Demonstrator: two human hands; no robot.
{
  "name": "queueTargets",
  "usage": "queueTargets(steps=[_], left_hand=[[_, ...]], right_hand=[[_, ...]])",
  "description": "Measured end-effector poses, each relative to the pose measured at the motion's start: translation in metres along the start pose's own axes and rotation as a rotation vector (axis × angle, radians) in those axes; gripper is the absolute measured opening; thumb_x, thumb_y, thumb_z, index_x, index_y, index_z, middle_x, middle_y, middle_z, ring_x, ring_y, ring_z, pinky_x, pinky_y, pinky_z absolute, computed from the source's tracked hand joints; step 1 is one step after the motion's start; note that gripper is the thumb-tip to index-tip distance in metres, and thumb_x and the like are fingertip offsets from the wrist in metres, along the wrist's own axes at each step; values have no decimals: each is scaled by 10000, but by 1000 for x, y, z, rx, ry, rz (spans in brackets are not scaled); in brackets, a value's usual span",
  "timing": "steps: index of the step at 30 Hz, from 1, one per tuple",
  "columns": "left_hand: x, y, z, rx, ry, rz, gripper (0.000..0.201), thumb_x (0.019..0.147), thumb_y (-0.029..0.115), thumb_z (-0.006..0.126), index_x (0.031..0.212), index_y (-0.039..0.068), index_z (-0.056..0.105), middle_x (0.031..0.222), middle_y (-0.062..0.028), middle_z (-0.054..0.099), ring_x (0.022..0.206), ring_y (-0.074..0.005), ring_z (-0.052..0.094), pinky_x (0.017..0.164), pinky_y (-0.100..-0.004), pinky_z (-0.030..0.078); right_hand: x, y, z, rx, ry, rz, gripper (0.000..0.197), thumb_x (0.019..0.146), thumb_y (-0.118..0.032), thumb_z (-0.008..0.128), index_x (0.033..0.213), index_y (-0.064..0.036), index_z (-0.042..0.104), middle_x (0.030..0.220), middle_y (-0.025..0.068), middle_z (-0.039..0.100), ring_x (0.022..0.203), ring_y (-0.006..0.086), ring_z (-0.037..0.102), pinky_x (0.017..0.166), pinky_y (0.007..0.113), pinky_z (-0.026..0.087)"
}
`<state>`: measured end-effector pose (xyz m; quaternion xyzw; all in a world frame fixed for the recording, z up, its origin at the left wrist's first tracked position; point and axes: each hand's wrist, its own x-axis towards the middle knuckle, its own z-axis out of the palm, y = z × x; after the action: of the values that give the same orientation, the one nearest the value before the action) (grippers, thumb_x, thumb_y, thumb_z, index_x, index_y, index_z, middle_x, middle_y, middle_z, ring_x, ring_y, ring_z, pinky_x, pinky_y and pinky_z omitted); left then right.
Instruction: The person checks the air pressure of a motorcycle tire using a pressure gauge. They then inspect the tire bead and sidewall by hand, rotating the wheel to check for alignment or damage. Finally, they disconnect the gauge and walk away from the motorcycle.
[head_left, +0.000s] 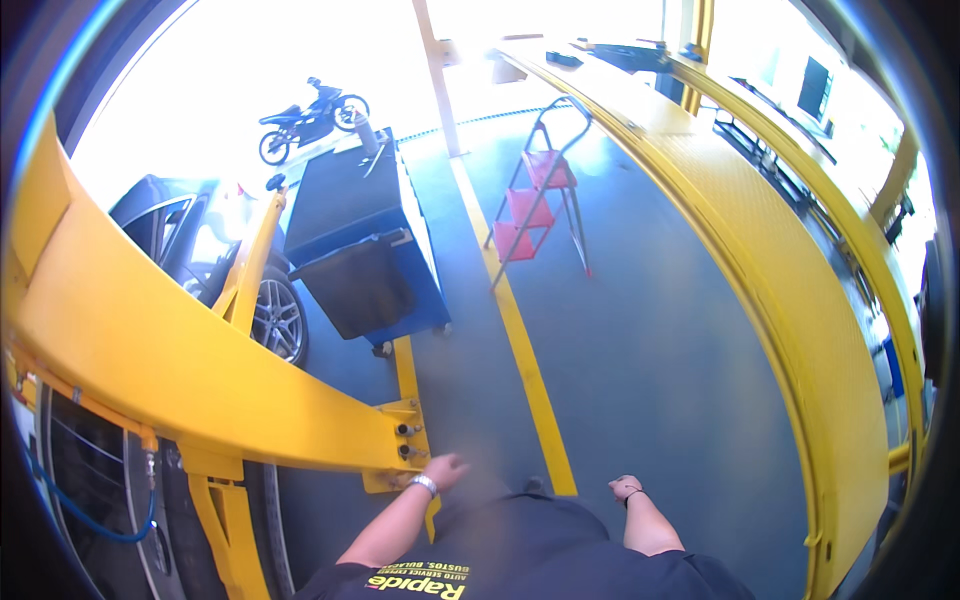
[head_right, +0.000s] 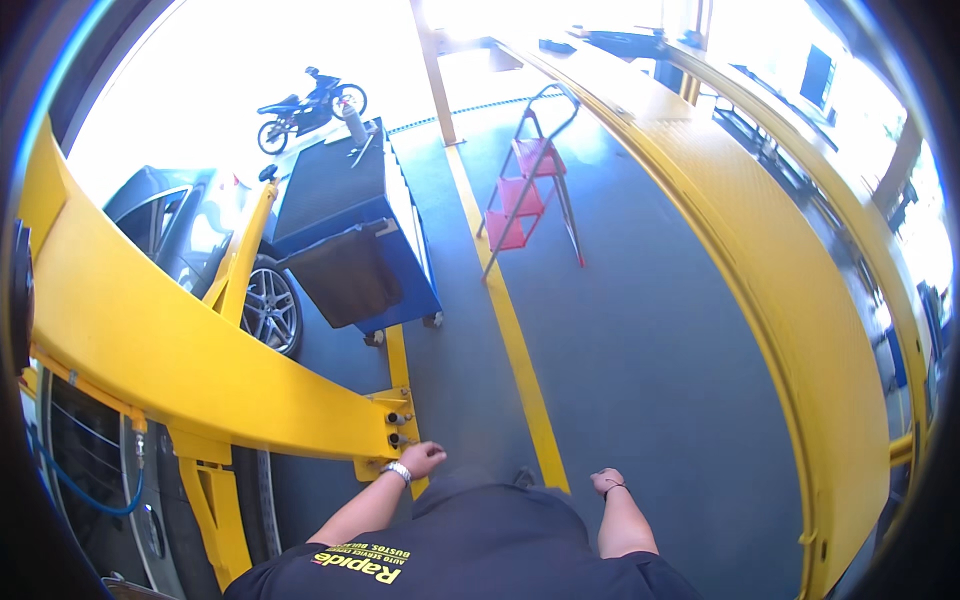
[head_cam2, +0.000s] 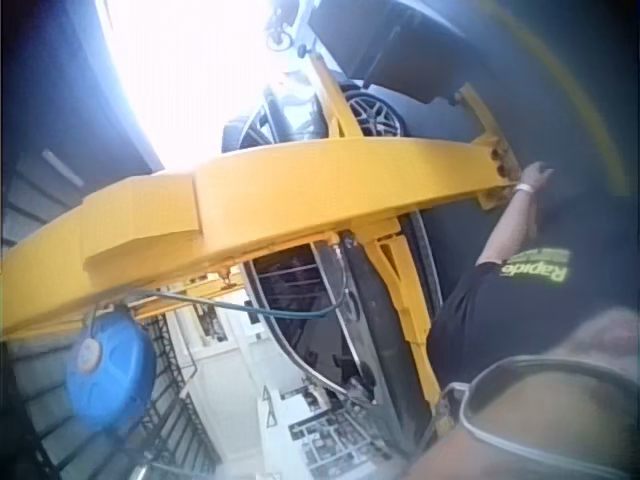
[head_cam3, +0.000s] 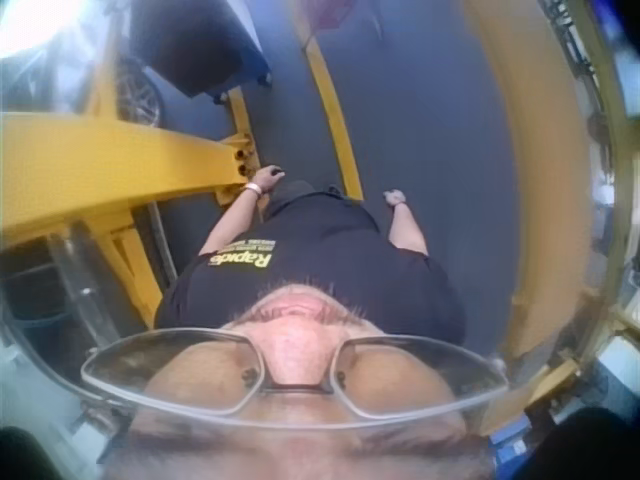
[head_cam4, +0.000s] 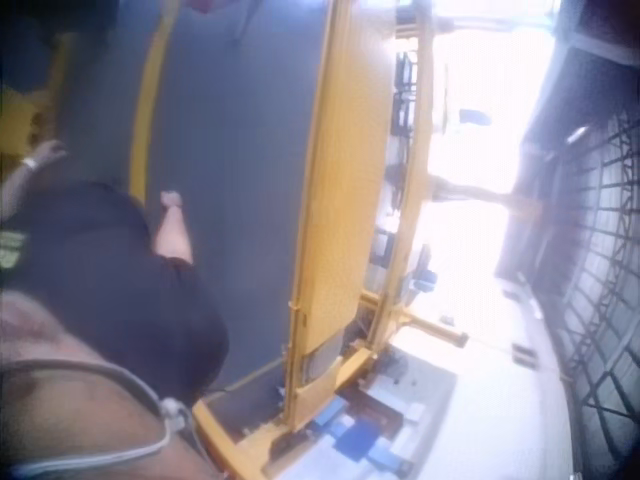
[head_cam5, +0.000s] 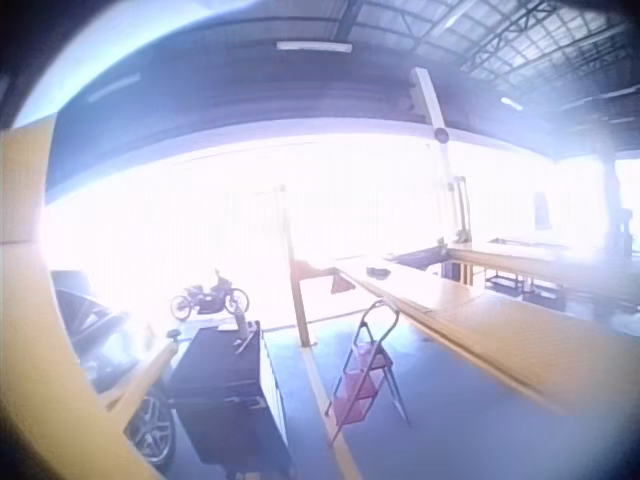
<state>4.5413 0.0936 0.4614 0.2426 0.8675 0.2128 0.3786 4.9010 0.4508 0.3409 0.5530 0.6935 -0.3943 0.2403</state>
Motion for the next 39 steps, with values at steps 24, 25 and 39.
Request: queueTargets(steps=[24, 25, 39], left_hand=[[503, 340, -461, -631, 207, 534, 313, 936, 158, 663, 1213, 15, 638, 1065, -59, 698, 956, -125, 638, 825, -291, 521], [511, 372, -489, -753, 235, 734, 317, 934, 140, 658, 1226, 22, 630, 1093, -75, 686, 1001, -143, 633, 851, -311, 522], [582, 561, -784, -1282, 4, 1854, 388, 960, 178, 609, 1331, 68, 582, 1253, -265, 549, 1140, -405, 590, 985, -446, 469]], right_hand=[[337, -732, -330, 263, 617, -428, 669, 836, -394, 751, 1301, 39, 541, 1235, 233, 617, 1129, 334, 609, 958, 398, 480], [363, -752, -346, 315, 710, -381, 709, 829, -404, 756, 1318, 47, 512, 1240, 235, 605, 1152, 344, 592, 984, 403, 466], [554, -833, -400, 620, 958, 190, 641, 853, -340, 669, 1305, 60, 453, 1178, 237, 621, 1050, 387, 637, 914, 456, 500]])
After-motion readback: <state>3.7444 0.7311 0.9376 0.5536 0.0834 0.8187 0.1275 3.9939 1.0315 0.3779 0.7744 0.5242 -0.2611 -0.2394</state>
